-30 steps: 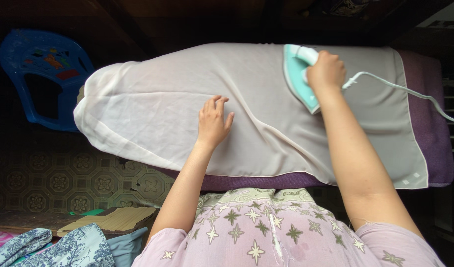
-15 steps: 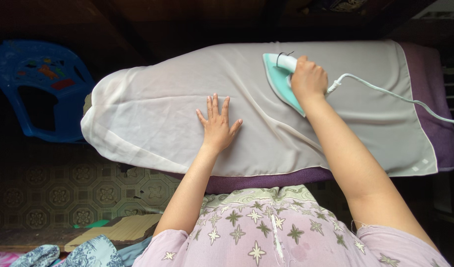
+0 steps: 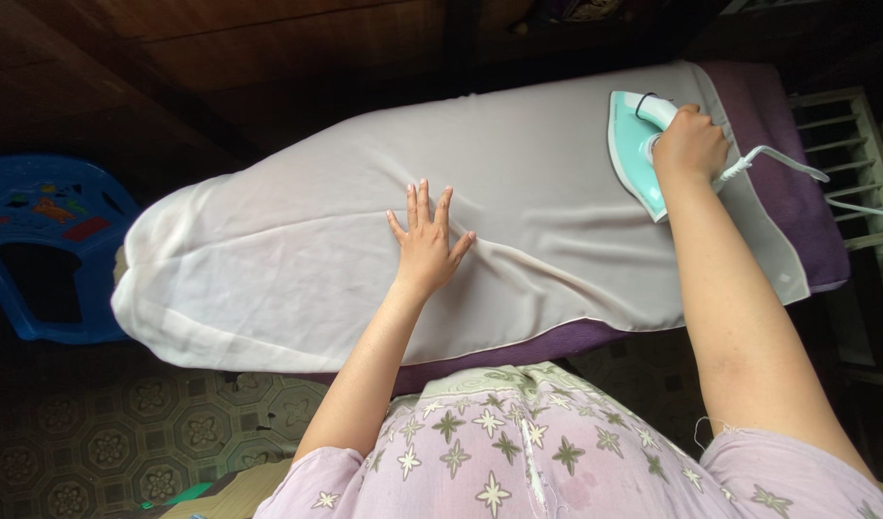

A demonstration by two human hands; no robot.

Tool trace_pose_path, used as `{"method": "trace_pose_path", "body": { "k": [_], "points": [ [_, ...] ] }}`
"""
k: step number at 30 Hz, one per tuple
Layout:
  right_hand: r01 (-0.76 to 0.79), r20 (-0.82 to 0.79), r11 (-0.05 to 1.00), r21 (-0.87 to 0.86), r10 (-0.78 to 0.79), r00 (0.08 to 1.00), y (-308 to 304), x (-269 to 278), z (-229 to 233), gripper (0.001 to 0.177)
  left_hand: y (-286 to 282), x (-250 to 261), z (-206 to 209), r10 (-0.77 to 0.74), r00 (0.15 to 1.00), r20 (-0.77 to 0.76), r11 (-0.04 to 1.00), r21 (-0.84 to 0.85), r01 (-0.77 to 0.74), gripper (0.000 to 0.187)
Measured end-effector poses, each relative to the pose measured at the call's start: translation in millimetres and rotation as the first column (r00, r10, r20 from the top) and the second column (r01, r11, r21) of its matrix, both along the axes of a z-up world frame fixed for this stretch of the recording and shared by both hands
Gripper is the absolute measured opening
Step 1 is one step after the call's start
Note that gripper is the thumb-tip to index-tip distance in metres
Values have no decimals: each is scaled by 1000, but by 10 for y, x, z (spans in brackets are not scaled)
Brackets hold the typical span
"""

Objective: The person irons a patterned dress on an ironing board, then folds it and places it on a nearby bed. They then unfold a light-colored fabric, lay it on the ironing board, and iron it thoroughly, adjusting the fabric as needed.

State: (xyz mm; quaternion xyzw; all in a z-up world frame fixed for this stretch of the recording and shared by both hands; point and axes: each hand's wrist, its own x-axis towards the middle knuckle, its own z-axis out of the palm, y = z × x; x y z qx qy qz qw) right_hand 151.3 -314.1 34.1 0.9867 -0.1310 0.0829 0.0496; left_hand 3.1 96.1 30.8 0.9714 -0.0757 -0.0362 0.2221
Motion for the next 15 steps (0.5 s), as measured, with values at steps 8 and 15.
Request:
{"method": "trace_pose_path", "body": {
  "k": [8,15],
  "points": [
    [51,-36,999,-18,-52,998,-1217,169,0,20,-1083,222,-33,-12,1000,1,1000,-17,12,82],
    [185,-40,983,-8,-186,982,-2475,308,-96,21,-2044,427,-41,-40,999,-17,999,11,41,82]
  ]
}}
